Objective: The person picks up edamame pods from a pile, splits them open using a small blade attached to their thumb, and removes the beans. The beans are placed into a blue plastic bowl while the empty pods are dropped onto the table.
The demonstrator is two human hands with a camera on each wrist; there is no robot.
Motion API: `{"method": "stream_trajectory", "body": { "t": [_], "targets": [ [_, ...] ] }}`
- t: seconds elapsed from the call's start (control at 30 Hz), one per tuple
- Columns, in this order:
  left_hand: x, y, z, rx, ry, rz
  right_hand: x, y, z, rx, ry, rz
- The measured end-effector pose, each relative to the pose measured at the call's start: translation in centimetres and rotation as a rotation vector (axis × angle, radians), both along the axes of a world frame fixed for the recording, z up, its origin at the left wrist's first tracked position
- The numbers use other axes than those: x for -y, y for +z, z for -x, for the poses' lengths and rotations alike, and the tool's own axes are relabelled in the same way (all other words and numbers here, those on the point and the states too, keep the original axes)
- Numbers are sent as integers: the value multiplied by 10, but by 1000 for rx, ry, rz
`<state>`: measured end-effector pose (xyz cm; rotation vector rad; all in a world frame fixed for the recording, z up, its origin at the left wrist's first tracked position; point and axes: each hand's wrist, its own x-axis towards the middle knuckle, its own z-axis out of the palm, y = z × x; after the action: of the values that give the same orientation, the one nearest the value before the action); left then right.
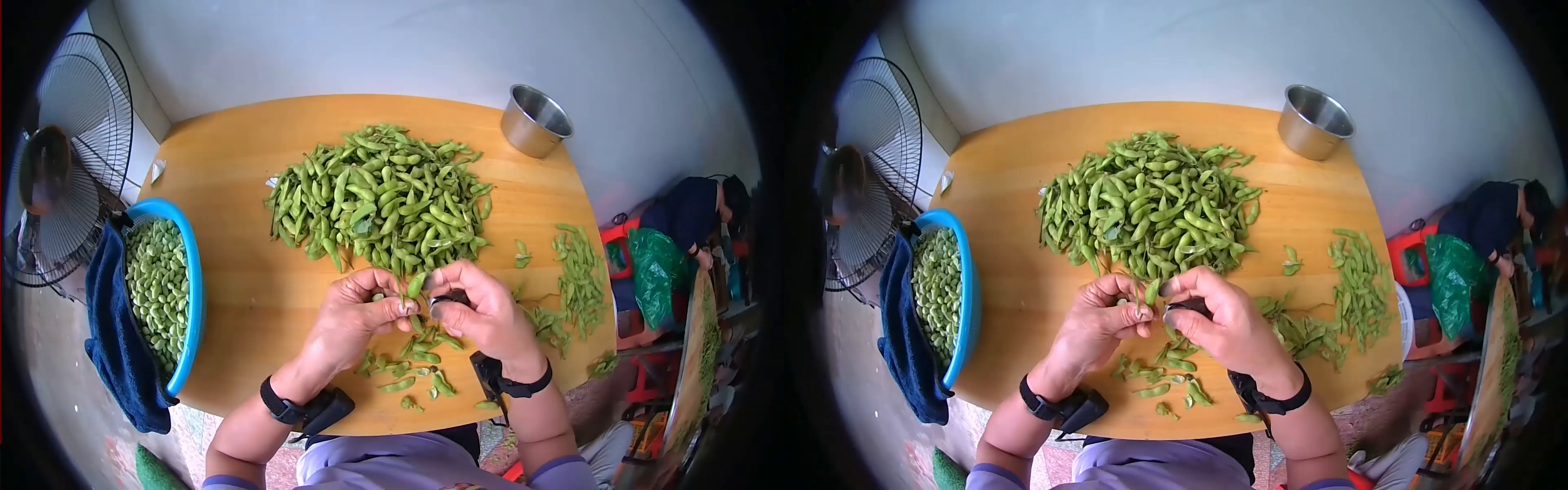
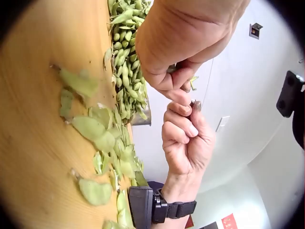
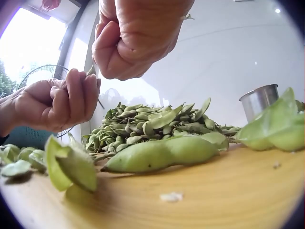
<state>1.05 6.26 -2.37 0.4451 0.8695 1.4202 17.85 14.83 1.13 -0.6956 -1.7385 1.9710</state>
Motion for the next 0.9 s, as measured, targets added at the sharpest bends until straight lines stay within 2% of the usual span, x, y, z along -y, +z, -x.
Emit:
{"method": "stream_trajectory", "body": {
  "t": [0.33, 0.47, 0.73, 0.9],
  "targets": [
    [3, 8, -3, -195, 65, -133, 7, -2, -1, -31, 60, 18],
    [4, 10, -4, -181, 61, -141, 5, 0, -1, -32, 28, 25],
    [7, 8, -7, -485, 142, -221, 4, -1, -1, -97, 43, 18],
    [8, 13, -12, -544, 145, -179, 5, 0, 1, -62, 3, -2]
  ]
}}
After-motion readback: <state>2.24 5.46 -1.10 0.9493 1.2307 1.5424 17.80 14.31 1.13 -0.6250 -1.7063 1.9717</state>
